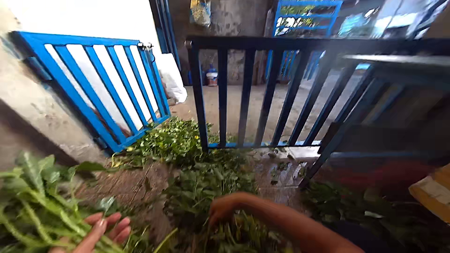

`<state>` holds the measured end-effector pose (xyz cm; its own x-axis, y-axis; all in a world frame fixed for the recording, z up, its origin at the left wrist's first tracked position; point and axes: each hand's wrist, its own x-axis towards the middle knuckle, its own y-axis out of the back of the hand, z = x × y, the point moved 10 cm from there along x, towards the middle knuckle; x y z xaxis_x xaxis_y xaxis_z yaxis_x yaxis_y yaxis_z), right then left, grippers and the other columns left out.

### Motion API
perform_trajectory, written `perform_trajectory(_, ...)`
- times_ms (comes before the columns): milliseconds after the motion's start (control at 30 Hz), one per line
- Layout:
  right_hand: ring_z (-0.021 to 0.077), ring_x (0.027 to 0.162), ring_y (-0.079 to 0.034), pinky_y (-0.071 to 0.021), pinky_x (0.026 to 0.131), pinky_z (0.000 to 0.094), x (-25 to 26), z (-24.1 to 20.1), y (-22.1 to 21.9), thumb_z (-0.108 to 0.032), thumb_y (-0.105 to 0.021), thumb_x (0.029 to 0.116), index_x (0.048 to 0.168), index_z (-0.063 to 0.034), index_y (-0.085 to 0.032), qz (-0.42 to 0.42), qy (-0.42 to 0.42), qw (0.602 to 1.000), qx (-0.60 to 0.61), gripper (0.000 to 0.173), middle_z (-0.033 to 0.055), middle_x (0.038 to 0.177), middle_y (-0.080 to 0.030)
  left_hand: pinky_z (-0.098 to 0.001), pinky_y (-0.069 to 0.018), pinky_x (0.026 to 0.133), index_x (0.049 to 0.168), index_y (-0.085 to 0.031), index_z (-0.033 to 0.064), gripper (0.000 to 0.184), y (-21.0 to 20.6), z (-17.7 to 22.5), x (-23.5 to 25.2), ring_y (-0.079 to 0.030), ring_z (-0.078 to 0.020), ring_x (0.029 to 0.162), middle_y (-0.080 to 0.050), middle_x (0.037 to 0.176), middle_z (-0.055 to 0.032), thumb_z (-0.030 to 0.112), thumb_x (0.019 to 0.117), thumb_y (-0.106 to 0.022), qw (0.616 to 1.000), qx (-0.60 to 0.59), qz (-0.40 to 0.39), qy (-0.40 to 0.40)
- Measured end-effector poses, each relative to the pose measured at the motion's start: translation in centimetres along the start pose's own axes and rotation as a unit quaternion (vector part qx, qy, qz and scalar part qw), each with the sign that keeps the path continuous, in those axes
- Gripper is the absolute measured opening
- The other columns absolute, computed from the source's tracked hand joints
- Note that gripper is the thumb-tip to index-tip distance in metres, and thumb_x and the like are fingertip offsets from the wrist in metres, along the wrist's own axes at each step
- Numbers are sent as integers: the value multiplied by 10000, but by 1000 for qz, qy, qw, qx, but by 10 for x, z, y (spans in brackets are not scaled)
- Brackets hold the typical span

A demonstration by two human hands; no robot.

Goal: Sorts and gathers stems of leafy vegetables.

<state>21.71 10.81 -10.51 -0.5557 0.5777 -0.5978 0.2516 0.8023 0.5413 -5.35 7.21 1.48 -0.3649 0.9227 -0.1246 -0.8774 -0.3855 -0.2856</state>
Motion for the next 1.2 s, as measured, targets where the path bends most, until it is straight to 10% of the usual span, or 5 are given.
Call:
perform_trajectory(267,461,1415,-435,-377,1142,640,-5,-23,224,-518,-591,997,1599,-2,-280,574,91,795,171,851,300,1532,-434,-348,-643,566,1163,-548,39,115,20,-9,4,-736,-207,663,-704,812,-88,35,1052,-519,993,-22,114,-9)
perform_trajectory(600,423,1243,-615,-492,982,663,65,129,-57,-373,-548,1023,1250,-16,-663,193,-270,943,33,438,236,1318,-645,-363,-638,561,1160,-568,8,124,8,-16,-6,-729,-233,652,-698,798,-127,26,1051,-512,995,-21,98,22)
perform_trajectory(800,227,1013,-626,-531,927,428,-3,84,-9,-374,-621,1004,1140,-141,-786,439,-30,869,227,316,121,1099,-637,-351,-629,549,1154,-575,-3,123,4,-20,-2,-723,-228,638,-700,800,-135,26,1040,-536,994,-30,101,37)
perform_trajectory(1033,247,785,-687,-553,736,477,-85,41,40,-256,-607,998,1139,-280,-789,523,30,826,-208,231,62,828,-688,-353,-630,557,1160,-576,-19,132,3,-21,-1,-724,-230,640,-702,794,-141,25,1042,-534,994,-30,100,34)
perform_trajectory(1200,105,1026,-674,-589,869,325,-107,38,30,-108,-466,974,1321,-202,-711,526,188,825,91,434,13,1179,-707,-357,-632,565,1152,-584,-34,132,-4,-27,-4,-720,-234,648,-696,799,-149,6,1036,-537,995,-28,87,44)
